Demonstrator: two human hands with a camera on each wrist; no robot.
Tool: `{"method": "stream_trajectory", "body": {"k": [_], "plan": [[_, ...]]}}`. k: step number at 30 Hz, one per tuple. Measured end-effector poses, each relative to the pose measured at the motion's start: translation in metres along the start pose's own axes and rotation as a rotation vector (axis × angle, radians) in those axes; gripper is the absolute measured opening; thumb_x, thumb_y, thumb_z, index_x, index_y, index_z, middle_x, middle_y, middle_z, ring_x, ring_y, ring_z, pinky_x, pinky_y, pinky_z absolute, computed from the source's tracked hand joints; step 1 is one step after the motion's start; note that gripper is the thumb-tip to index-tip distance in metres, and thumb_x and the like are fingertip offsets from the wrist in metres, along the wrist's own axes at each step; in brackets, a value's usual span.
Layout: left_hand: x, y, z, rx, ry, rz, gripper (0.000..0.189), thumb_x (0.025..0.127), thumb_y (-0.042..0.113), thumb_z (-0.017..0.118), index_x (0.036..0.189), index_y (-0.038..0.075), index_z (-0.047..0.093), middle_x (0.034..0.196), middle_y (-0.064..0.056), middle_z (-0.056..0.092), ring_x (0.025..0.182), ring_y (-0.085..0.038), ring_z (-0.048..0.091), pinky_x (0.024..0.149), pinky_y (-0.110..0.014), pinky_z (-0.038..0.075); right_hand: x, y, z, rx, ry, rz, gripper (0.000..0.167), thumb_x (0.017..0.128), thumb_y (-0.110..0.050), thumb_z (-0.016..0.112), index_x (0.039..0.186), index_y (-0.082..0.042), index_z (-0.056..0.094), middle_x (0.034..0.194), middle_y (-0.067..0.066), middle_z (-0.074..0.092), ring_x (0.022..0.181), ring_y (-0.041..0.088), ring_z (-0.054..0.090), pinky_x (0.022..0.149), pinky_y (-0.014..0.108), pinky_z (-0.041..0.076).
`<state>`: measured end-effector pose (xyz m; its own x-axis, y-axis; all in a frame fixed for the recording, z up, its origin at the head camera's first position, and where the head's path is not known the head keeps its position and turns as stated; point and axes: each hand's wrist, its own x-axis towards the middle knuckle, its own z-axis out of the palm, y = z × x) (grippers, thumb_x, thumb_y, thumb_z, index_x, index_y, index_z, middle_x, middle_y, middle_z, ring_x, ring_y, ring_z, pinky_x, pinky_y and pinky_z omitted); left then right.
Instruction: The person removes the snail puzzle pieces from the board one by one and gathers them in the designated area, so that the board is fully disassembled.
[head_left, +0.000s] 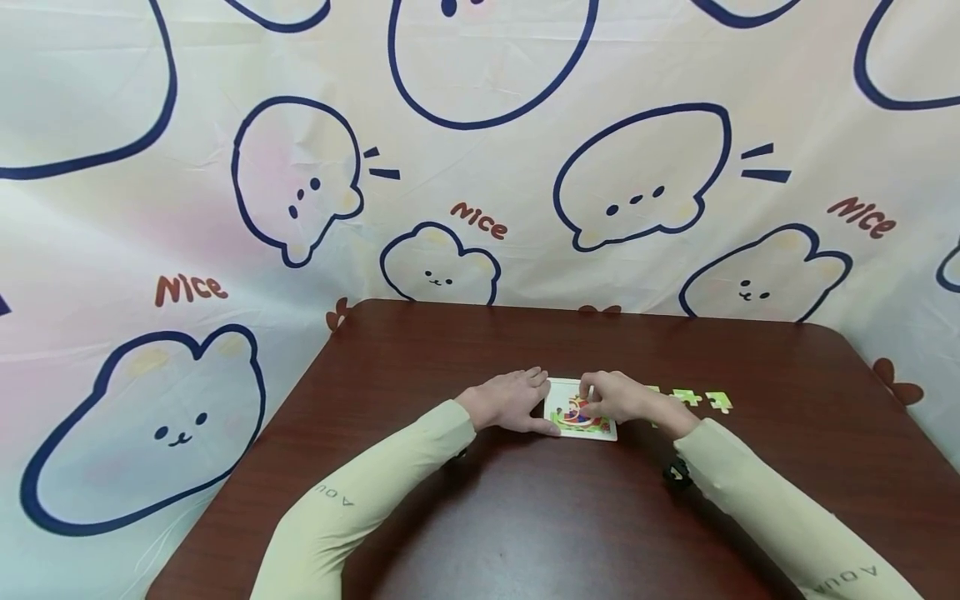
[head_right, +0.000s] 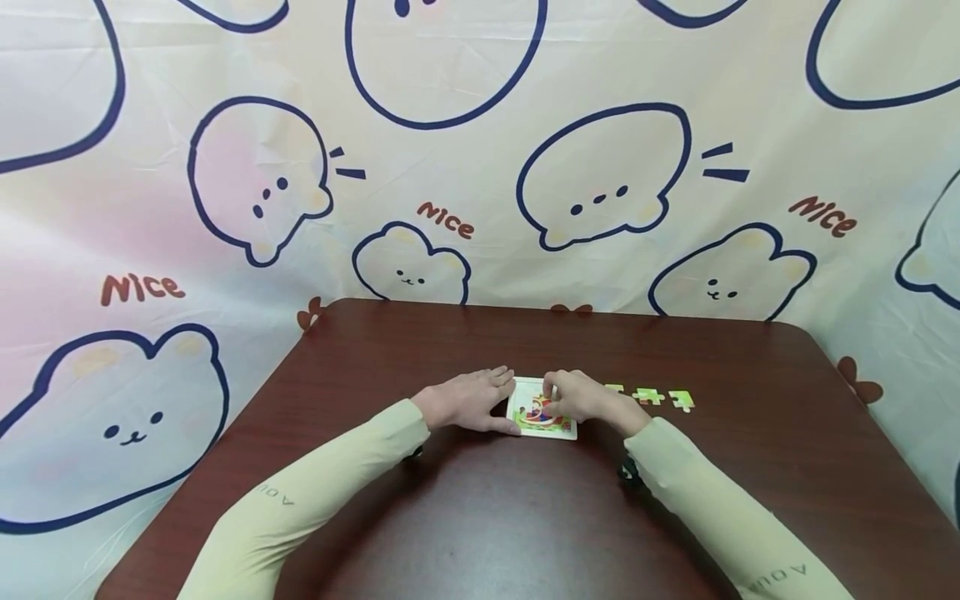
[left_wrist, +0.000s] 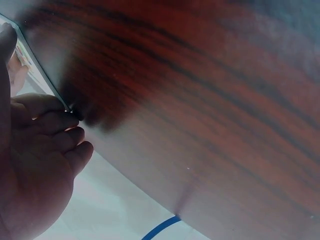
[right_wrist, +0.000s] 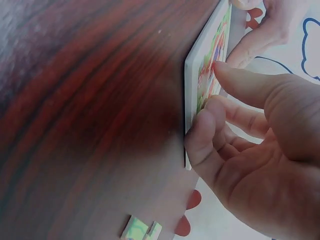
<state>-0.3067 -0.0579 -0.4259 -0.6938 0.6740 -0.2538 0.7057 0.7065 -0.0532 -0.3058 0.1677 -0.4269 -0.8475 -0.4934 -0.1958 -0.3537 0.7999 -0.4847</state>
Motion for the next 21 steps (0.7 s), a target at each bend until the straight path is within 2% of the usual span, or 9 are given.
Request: {"method": "stream_trajectory", "body": {"k": [6,21], "plan": [[0.0006,0.0004,0.0008,0.01,0.002,-0.001,0.098,0.087,0.079,0.04,0.154,0.008,0.032,0.162,-0.012,0.027,0.152,-0.023,0.023,0.122,-0.036,0.025,0.001,0.0007,0.0014,0.012,-0.005,0.003,0.018,0.09,-0.019,0.072,0.096,-0.01,0.059,0.074,0.001,0.06,0.057,0.012,0.052,0.049,0.024,0.042],[0.0005,0.0008,0.0008,0.017,0.004,0.005,0.098,0.087,0.079,0.041,0.153,0.006,0.032,0.162,-0.013,0.027,0.151,-0.024,0.023,0.122,-0.035,0.025,0.0022,0.0003,0.0025,0.032,-0.03,0.033,0.02,0.091,-0.019,0.071,0.099,-0.009,0.056,0.079,0.003,0.06,0.055,0.012,0.052,0.048,0.023,0.041]]}}
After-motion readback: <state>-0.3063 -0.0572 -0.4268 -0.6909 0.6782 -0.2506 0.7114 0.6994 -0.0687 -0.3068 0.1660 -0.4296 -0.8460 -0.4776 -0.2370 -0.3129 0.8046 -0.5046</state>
